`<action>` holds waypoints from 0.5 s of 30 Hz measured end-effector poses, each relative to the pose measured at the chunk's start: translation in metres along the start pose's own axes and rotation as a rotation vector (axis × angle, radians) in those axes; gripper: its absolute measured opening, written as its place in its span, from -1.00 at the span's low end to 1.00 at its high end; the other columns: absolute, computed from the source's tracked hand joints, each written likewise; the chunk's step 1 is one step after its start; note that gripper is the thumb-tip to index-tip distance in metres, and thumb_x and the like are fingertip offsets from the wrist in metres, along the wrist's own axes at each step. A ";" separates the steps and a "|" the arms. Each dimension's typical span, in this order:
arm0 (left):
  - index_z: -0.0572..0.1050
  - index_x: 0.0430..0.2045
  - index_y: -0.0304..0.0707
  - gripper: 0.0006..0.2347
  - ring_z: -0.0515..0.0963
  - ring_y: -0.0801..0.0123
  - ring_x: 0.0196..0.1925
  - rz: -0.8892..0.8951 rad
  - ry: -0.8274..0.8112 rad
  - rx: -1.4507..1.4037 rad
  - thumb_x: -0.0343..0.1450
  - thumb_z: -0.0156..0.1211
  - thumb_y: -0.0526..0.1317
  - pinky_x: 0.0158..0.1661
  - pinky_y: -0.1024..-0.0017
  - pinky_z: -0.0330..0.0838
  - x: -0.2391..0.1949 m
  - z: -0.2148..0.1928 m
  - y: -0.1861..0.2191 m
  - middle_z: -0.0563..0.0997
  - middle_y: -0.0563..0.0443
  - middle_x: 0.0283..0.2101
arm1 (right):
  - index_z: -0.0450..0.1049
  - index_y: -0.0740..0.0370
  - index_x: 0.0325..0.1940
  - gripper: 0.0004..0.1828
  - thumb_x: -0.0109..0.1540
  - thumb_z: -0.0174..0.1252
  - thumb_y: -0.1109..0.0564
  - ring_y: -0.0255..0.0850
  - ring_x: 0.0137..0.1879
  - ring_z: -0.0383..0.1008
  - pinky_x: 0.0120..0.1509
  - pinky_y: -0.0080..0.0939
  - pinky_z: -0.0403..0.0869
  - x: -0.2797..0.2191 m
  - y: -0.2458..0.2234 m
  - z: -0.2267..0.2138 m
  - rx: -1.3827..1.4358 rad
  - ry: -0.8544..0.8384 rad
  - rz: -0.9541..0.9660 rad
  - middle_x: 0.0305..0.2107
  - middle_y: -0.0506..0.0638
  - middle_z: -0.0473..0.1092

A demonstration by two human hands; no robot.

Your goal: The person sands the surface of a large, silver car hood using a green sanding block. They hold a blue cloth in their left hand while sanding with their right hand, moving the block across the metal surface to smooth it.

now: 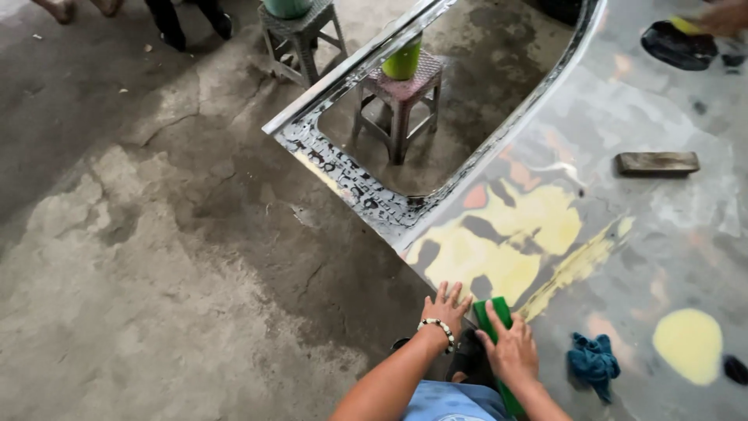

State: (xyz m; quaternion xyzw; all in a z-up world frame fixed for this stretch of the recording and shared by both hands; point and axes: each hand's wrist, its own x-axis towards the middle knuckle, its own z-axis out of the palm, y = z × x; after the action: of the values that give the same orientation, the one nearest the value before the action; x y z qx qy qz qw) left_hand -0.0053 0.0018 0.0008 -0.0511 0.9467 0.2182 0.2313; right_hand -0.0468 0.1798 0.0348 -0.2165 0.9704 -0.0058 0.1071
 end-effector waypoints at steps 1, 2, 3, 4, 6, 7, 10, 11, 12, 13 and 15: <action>-0.02 0.49 0.22 -0.38 -0.30 -0.07 0.61 0.007 0.016 -0.004 0.45 -0.01 -0.17 0.34 -0.28 -0.01 0.002 0.006 0.000 -0.26 0.08 0.61 | 0.14 -0.52 0.48 -0.24 0.19 0.09 -0.40 0.20 0.26 0.32 0.24 0.15 0.41 0.006 0.005 0.004 0.011 0.041 0.048 0.23 0.24 0.23; -0.01 0.49 0.23 -0.38 -0.29 -0.07 0.61 0.015 0.032 -0.007 0.46 -0.02 -0.19 0.34 -0.28 -0.01 0.004 0.012 0.000 -0.25 0.08 0.61 | 0.16 -0.55 0.47 -0.28 0.20 0.08 -0.39 0.20 0.28 0.31 0.27 0.15 0.41 0.012 0.009 0.009 0.023 0.083 0.096 0.24 0.25 0.23; -0.01 0.49 0.23 -0.38 -0.29 -0.07 0.61 0.010 0.022 -0.013 0.46 -0.02 -0.19 0.34 -0.28 -0.01 -0.002 0.011 0.002 -0.25 0.08 0.61 | 0.16 -0.55 0.47 -0.28 0.20 0.08 -0.39 0.20 0.28 0.31 0.27 0.15 0.41 0.020 0.015 0.002 0.021 0.070 0.095 0.24 0.25 0.23; 0.00 0.49 0.23 -0.37 -0.27 -0.06 0.62 0.001 0.022 -0.020 0.45 -0.01 -0.19 0.35 -0.27 0.01 -0.008 0.008 0.005 -0.24 0.09 0.61 | 0.14 -0.51 0.53 -0.26 0.25 0.06 -0.40 0.21 0.30 0.33 0.30 0.15 0.42 0.028 0.020 -0.006 0.014 0.081 0.134 0.25 0.25 0.25; 0.01 0.49 0.24 -0.37 -0.26 -0.04 0.63 -0.005 0.040 -0.012 0.44 0.00 -0.19 0.35 -0.26 0.02 -0.006 0.003 0.003 -0.22 0.10 0.62 | 0.12 -0.48 0.59 -0.25 0.30 0.04 -0.41 0.23 0.31 0.34 0.34 0.15 0.42 0.037 0.018 -0.015 0.013 0.111 0.173 0.26 0.25 0.27; 0.02 0.49 0.22 -0.38 -0.26 -0.06 0.62 0.001 0.033 -0.013 0.45 0.00 -0.19 0.35 -0.27 0.01 -0.002 0.007 0.002 -0.23 0.08 0.62 | 0.12 -0.51 0.54 -0.24 0.25 0.07 -0.41 0.24 0.31 0.31 0.28 0.16 0.42 0.031 0.014 -0.015 0.008 0.083 0.164 0.26 0.26 0.24; 0.01 0.48 0.22 -0.38 -0.28 -0.07 0.61 0.009 0.030 -0.027 0.46 -0.01 -0.19 0.35 -0.29 0.00 0.003 0.007 0.004 -0.24 0.07 0.61 | 0.13 -0.56 0.48 -0.22 0.16 0.10 -0.42 0.22 0.29 0.31 0.23 0.17 0.43 0.004 0.008 0.002 0.009 0.073 0.070 0.23 0.23 0.24; -0.01 0.48 0.22 -0.38 -0.29 -0.07 0.61 0.008 0.025 -0.042 0.45 -0.01 -0.18 0.34 -0.30 -0.01 0.001 0.008 0.003 -0.25 0.08 0.60 | 0.13 -0.58 0.46 -0.20 0.12 0.10 -0.43 0.19 0.27 0.32 0.24 0.17 0.43 -0.008 0.006 0.014 0.019 0.081 -0.015 0.19 0.20 0.26; -0.01 0.48 0.22 -0.38 -0.29 -0.07 0.61 0.001 0.025 -0.042 0.45 -0.01 -0.18 0.34 -0.30 -0.01 0.000 0.001 0.001 -0.25 0.08 0.60 | 0.13 -0.58 0.46 -0.20 0.12 0.10 -0.43 0.19 0.27 0.32 0.24 0.17 0.43 0.004 0.006 0.006 0.022 0.080 -0.021 0.19 0.20 0.26; -0.02 0.48 0.21 -0.35 -0.29 -0.08 0.60 0.004 0.003 -0.013 0.43 0.02 -0.18 0.34 -0.28 0.00 -0.003 -0.003 0.003 -0.26 0.06 0.60 | 0.11 -0.58 0.47 -0.22 0.16 0.08 -0.44 0.20 0.25 0.33 0.20 0.17 0.44 0.011 0.010 -0.003 0.020 0.036 0.054 0.19 0.21 0.25; -0.04 0.49 0.20 -0.32 -0.29 -0.09 0.60 0.010 -0.028 0.012 0.41 0.06 -0.18 0.34 -0.27 0.00 -0.006 0.000 0.006 -0.26 0.05 0.60 | 0.09 -0.58 0.49 -0.24 0.19 0.07 -0.45 0.21 0.22 0.33 0.16 0.17 0.46 0.023 0.019 -0.017 0.016 -0.018 0.133 0.20 0.23 0.24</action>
State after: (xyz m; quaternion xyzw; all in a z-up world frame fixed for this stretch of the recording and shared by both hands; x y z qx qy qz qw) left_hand -0.0007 0.0070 0.0059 -0.0420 0.9448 0.2144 0.2440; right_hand -0.0786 0.1871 0.0453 -0.1510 0.9815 -0.0043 0.1175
